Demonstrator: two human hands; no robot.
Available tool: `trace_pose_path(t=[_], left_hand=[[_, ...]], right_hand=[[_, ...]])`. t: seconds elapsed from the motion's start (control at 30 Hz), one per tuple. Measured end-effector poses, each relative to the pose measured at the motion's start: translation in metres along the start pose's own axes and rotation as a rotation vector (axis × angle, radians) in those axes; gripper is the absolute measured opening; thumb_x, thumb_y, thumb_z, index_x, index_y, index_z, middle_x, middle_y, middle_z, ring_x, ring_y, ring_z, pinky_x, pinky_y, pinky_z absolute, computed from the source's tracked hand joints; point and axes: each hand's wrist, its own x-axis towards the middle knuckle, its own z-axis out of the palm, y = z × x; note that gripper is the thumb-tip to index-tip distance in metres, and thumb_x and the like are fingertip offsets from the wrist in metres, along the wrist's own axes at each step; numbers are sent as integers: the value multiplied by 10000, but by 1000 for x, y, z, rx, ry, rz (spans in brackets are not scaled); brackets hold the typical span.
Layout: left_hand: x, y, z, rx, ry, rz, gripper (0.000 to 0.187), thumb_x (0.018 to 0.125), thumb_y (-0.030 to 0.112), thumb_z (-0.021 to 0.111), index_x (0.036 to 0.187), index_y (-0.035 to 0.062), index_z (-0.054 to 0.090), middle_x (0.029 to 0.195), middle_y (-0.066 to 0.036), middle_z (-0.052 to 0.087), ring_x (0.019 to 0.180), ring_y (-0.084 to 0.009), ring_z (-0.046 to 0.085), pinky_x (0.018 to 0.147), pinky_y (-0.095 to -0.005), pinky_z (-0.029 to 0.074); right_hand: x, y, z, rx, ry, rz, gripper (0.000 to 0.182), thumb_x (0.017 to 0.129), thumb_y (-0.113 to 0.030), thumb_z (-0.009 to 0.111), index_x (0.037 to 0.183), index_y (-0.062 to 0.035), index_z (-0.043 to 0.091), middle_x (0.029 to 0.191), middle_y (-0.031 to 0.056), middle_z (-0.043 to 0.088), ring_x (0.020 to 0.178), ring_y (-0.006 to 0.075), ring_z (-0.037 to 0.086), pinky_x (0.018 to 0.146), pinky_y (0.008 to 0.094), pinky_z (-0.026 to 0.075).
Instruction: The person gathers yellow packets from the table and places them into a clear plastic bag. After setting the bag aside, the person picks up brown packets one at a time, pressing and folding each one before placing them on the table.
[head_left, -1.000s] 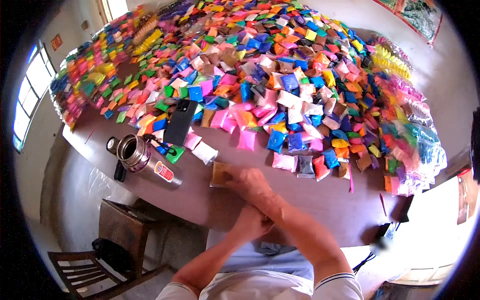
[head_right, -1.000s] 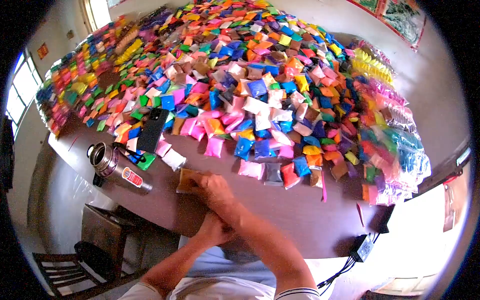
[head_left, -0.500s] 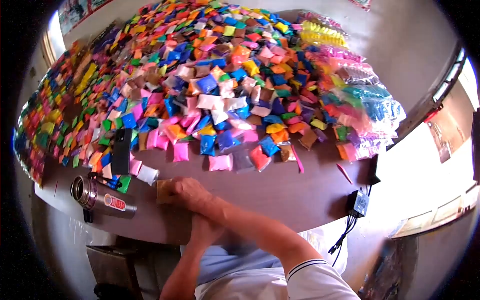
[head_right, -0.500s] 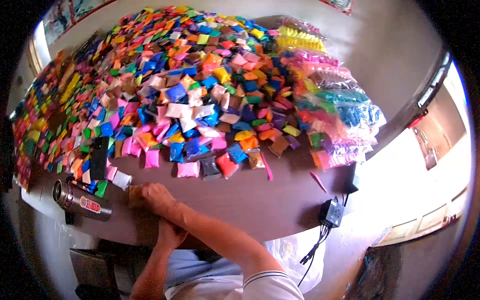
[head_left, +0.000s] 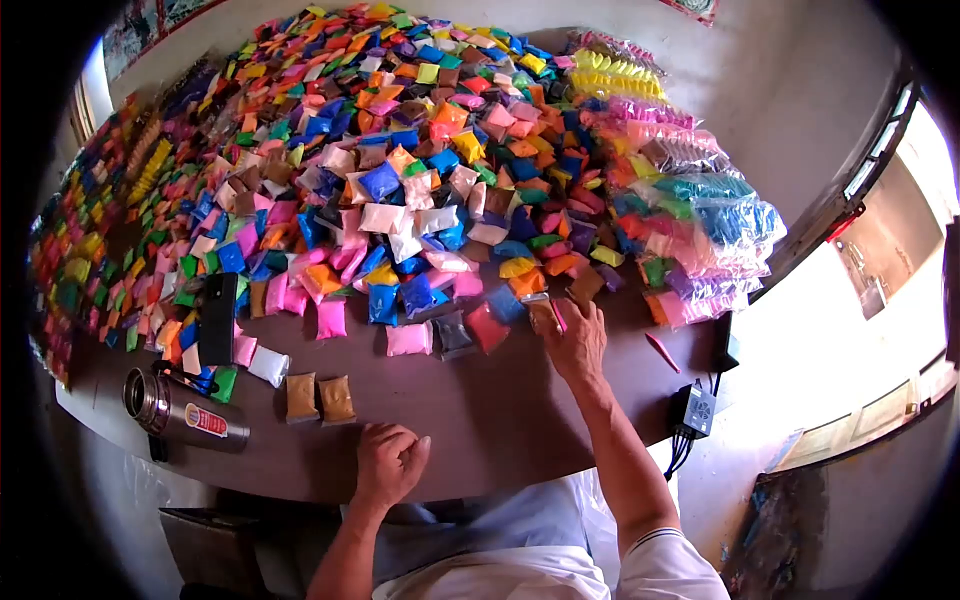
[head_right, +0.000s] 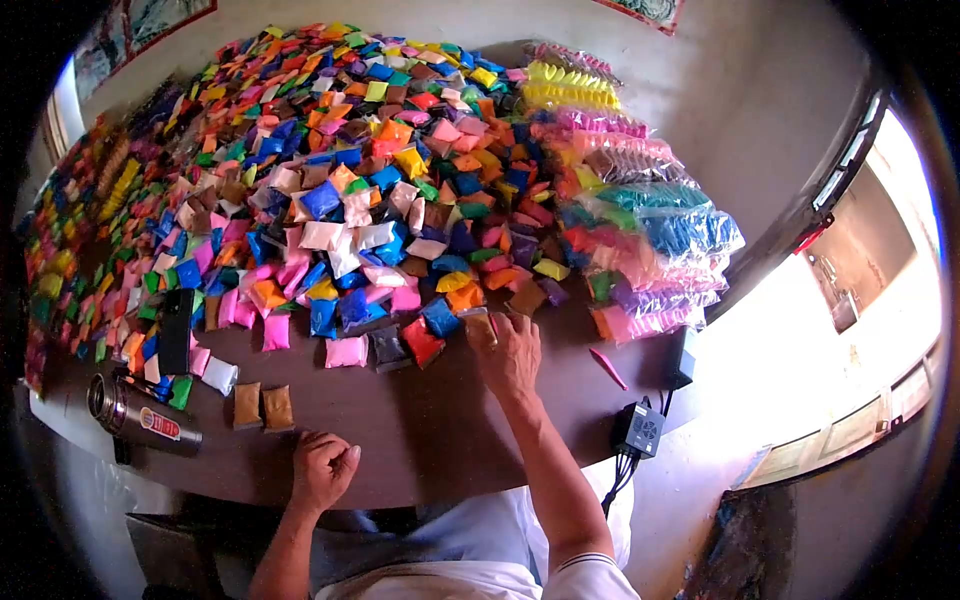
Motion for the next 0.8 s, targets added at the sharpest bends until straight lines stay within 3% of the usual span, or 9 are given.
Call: trace_pose_path(t=[0.2,0.3,0.37,0.4,0.43,0.53,0.7,0.77,0.8], left_hand=[[-2,-2,1,-53,29,-47,268,876,214,661,685,30,621,671,-75,617,617,-227,579,669,-343,428],[-3,-2,-1,-107,8,-128,225,849,183,679,683,41,625,682,-82,638,665,-272,621,700,-371,463],[-3,-1,-2,-176,25,-131,215,848,186,678,697,42,629,697,-84,640,669,-271,619,705,-370,469],[-3,-1,-3,-248,39,-125,205,848,190,678,712,43,633,711,-86,643,673,-269,618,711,-369,476],[-4,-2,-4,-230,43,-143,205,848,190,678,712,43,633,711,-86,643,673,-269,618,711,-369,476],[-14,-14,4,-295,46,-162,225,854,237,689,755,41,641,762,-95,639,718,-258,613,704,-365,479],[3,13,-22,-360,-149,-246,278,917,290,632,919,14,665,762,-94,604,751,-213,588,700,-335,463],[1,9,-15,-308,81,-152,284,934,291,605,986,17,658,776,-96,612,720,-231,587,673,-348,468],[-3,1,-5,-420,148,-247,281,947,281,582,976,11,651,776,-102,614,732,-244,589,684,-364,467]], right_hand=[[-8,0,9,-105,35,-115,354,755,-203,764,1058,-61,648,1181,135,578,1121,352,521,883,432,465],[-9,-7,-2,85,146,-48,350,778,-138,756,1078,-43,602,1096,98,598,1043,275,577,842,375,487],[-19,-17,-23,849,-299,251,301,817,-73,731,1069,-33,570,1030,45,606,933,153,601,801,293,496],[-22,-29,-37,1008,-485,284,303,842,-39,720,1109,-32,579,983,13,604,863,77,579,760,234,483],[-29,-40,-41,1025,-505,287,303,842,-39,720,1109,-32,579,983,13,604,863,77,579,760,234,483],[-50,-61,-36,1212,-918,154,419,801,43,705,1199,-32,599,973,11,609,872,70,574,735,224,466],[-72,-100,-10,1059,-1093,-133,460,794,78,655,1236,-37,603,1049,58,635,1003,136,590,852,280,487],[-79,-120,-10,1129,-1058,101,505,812,58,662,1298,-13,545,1073,71,635,1040,150,584,881,302,485],[-81,-130,-7,1486,-1023,231,500,853,-36,706,1308,27,508,1089,81,632,1052,144,571,883,300,483]])
